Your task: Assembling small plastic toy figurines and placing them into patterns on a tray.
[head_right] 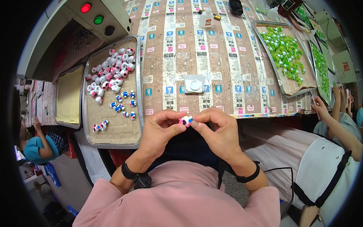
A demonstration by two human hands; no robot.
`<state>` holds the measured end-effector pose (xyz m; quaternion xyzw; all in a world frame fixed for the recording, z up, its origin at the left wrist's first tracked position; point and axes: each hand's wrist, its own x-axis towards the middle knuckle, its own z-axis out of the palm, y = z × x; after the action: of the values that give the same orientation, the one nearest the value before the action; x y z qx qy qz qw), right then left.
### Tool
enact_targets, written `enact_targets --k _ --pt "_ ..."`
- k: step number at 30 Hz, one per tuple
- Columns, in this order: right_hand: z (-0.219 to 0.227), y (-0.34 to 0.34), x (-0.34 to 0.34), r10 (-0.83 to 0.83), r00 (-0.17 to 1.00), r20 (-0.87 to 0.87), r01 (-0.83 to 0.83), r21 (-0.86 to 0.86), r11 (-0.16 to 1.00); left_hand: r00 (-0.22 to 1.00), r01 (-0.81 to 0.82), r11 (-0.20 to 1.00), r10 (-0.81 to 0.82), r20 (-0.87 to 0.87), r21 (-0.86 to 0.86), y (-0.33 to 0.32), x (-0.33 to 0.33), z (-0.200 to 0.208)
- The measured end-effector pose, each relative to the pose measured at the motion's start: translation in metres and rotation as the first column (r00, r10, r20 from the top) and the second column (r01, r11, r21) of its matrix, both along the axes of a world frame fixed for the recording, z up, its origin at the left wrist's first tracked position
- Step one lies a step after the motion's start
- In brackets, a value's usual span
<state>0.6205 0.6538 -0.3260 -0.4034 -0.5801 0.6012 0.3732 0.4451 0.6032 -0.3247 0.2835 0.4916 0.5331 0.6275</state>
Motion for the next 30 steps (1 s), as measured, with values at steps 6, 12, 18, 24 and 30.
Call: enact_targets --k 6,12,18,24,30 --pt "-0.001 -0.007 -0.001 0.008 1.000 -0.023 -0.007 0.059 0.998 0.999 0.024 0.999 -0.023 -0.041 0.024 -0.006 -0.003 0.004" --pt "0.003 -0.011 -0.004 0.007 0.999 -0.033 -0.003 0.119 0.993 0.998 0.037 0.998 -0.034 -0.062 0.059 -0.008 -0.007 0.005" --pt "0.004 -0.014 -0.005 -0.007 0.999 -0.041 0.012 0.125 0.992 0.996 0.049 0.997 -0.043 -0.077 0.068 -0.010 -0.009 0.010" --pt "0.005 -0.016 -0.006 -0.014 1.000 -0.020 0.017 0.167 0.986 0.995 0.049 0.995 -0.041 -0.094 0.091 -0.011 -0.009 0.011" --pt "0.007 -0.018 -0.007 -0.023 1.000 -0.014 0.024 0.161 0.987 0.993 0.059 0.994 -0.048 -0.109 0.098 -0.013 -0.012 0.010"
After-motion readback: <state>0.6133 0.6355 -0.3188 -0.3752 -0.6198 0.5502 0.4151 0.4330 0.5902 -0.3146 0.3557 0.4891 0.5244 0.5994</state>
